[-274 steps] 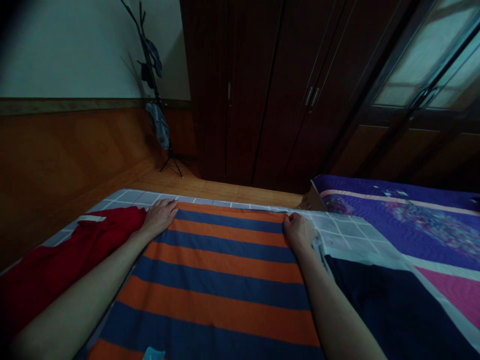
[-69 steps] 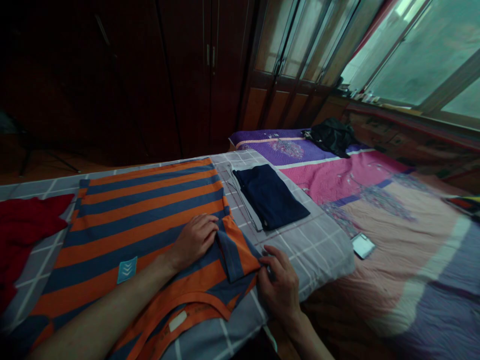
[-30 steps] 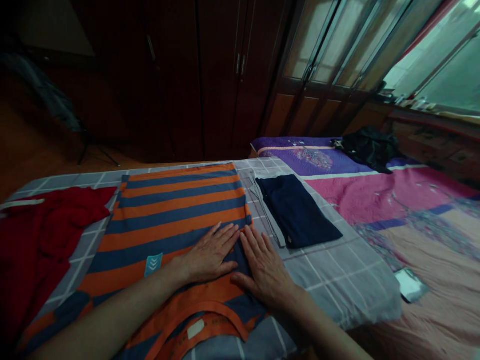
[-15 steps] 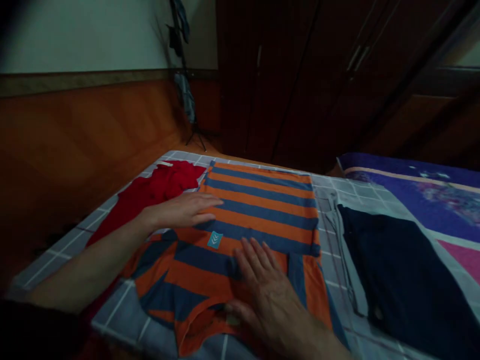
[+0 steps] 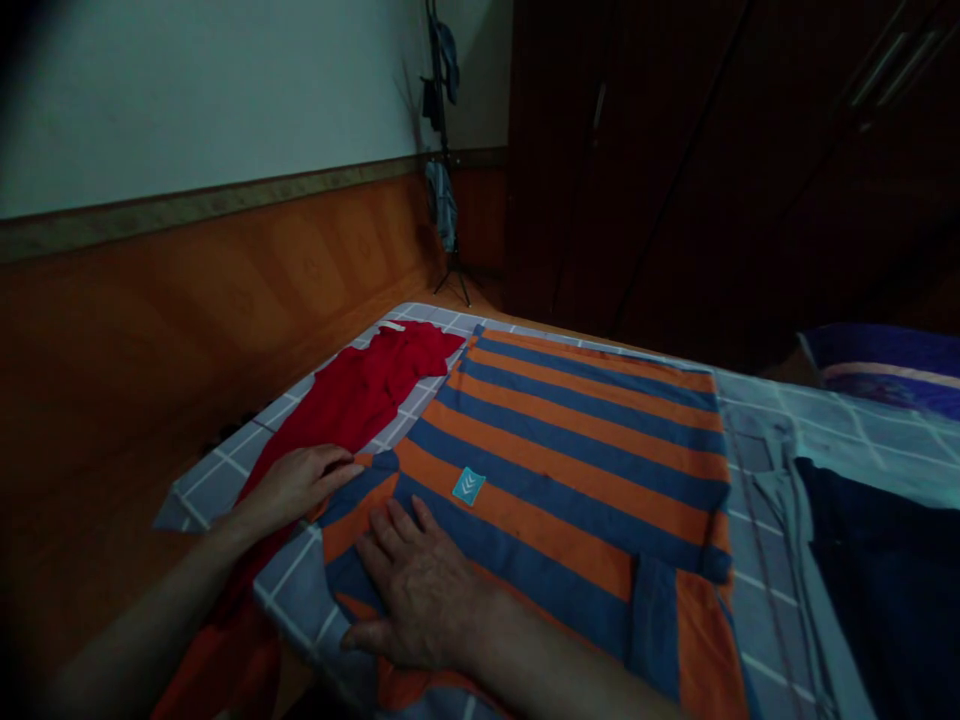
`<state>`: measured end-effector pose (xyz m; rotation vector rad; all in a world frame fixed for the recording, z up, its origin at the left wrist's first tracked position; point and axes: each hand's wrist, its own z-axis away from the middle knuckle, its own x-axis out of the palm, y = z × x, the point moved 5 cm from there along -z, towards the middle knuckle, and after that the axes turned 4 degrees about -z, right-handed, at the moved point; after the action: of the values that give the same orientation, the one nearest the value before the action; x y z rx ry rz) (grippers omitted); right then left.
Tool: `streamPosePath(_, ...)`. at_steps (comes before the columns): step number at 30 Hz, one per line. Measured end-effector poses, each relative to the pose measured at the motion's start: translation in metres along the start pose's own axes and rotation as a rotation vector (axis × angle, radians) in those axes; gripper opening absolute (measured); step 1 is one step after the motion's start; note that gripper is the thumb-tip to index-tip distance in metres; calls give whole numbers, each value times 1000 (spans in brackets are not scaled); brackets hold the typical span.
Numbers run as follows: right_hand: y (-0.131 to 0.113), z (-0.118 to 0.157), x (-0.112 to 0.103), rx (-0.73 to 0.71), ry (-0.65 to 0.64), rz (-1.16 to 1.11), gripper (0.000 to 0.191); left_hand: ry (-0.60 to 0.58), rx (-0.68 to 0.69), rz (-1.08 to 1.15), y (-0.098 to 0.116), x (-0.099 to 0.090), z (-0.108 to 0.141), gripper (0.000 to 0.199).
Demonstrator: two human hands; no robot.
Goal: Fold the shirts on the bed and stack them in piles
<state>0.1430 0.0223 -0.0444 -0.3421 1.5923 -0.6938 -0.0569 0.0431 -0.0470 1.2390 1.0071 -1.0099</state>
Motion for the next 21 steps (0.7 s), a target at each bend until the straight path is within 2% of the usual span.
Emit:
streamPosePath(5, 5, 3, 10, -7, -6, -38, 77, 74, 30, 211, 15, -3, -19, 24)
streamPosePath(10, 6, 3, 10, -19, 6, -5, 78, 115, 0, 361, 9, -5, -43, 27)
streamPosePath(14, 7, 2, 12, -28, 8, 1, 78, 42, -6, 399, 2, 1, -45, 27)
streamPosePath(18, 8, 3, 13, -40, 20, 0, 79, -41, -37, 412, -2, 2, -32, 32)
streamPosePath(21, 7, 3, 13, -45, 27, 32, 79, -106, -78, 453, -4, 3, -24, 27)
